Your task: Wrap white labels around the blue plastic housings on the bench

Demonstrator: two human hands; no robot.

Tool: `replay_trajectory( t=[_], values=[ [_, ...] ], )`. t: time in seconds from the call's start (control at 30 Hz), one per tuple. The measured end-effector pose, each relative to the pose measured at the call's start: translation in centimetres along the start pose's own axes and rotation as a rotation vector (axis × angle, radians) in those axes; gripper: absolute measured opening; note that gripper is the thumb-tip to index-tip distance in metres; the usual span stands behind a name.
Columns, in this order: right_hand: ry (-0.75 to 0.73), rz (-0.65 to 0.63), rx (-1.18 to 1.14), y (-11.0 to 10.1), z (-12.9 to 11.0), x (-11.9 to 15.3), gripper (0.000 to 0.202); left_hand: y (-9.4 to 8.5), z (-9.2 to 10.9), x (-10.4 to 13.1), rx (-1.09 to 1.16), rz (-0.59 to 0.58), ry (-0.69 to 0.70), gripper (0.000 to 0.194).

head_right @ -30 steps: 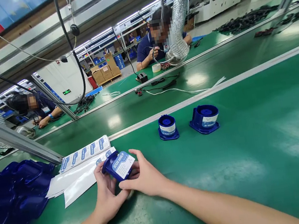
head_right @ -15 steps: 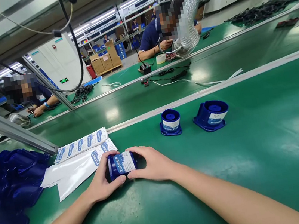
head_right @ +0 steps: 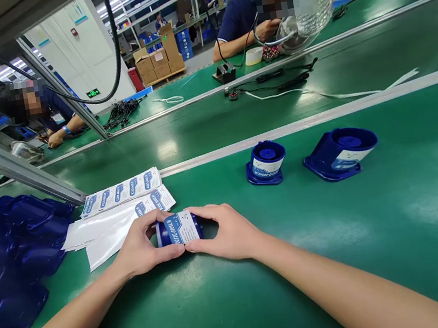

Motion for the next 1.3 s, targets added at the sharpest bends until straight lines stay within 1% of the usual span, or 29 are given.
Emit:
replay_trajectory(
  t=[0.13,0.3,0.4,0.53,0.67,0.83,1.1,1.3],
  values=[
    [0.04,0.008,-0.046,0.4,0.3,0.1,0.062,-0.3,-0.4,-0.1,0.062,-0.031,-0.115,0.048],
    [0.051,0.007,-0.095,0.8,0.3,0.4,0.062,-0.4,-0.3,-0.2,0.136,-0.03,-0.15,0.046],
    [0.081,0.002,-0.136,1.0,0.6,0.5,0.069,-0.4,-0.1,-0.1,0.154,-0.013,-0.133,0.042],
    [0.141,0.002,-0.235,1.2,1.2,0.7,0.079,-0.5,0.3,0.5,0.104,0.041,-0.067,0.041],
    [0.223,-0.011,-0.334,1.3,1.8,0.7,0.086,-0.4,0.5,1.0,0.059,0.064,-0.057,0.042],
    [0.258,-0.02,-0.386,1.2,1.9,0.6,0.086,-0.4,0.6,1.2,0.048,0.082,-0.068,0.042],
    [0.286,-0.044,-0.444,1.2,2.1,0.5,0.088,-0.2,0.8,1.5,0.037,0.087,-0.046,0.039],
    [0.324,-0.048,-0.527,1.2,2.1,0.3,0.082,-0.2,1.3,1.9,0.01,0.105,-0.002,0.036]
  ],
)
Point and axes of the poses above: each hand's wrist, its own x-axis away from the middle knuckle, its own y-axis out of the palm, z = x × y, the point moved 8 cm from there along -x, towards the middle knuckle, and after that the axes turned 6 degrees about -y, right-handed, at the moved point
